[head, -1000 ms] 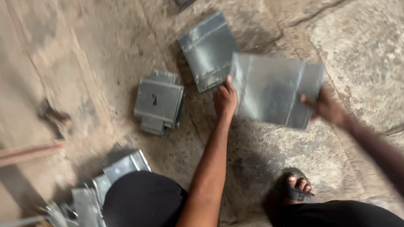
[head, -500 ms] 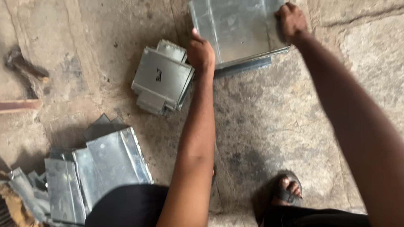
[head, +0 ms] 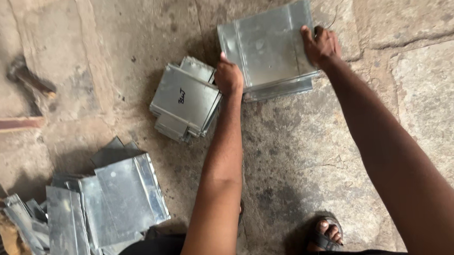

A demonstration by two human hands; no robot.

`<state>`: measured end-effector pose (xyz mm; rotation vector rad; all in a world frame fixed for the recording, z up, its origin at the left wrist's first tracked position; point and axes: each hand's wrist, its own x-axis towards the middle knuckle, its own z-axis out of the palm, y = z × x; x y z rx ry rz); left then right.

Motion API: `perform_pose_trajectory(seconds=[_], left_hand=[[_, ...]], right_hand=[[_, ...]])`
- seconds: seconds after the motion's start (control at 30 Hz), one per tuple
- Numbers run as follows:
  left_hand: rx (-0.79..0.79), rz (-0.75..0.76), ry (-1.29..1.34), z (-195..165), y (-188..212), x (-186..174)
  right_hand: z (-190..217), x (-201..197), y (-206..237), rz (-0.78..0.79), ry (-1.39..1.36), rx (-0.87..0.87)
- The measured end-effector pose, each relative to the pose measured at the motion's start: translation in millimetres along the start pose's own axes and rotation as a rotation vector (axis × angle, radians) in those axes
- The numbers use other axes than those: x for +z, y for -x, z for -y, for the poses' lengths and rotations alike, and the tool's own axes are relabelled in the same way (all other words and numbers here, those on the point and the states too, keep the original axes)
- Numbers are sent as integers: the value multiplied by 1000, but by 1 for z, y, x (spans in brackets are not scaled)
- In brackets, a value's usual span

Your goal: The person stacks square metal plates by picking them up by hand from a pile on the floor and placing them onto a growing stack.

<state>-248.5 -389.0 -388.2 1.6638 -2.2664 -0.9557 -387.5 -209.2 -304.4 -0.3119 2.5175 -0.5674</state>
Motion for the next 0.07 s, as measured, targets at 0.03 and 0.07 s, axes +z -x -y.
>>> perform_pose_trajectory(seconds=[0.03,0.07], left_hand=[[48,-73,-44,5,0,3],[95,-138,-93,8,0,7]], right_hand=[[-4,4,-2,21,11,36],[-1,58,38,41,18,47]])
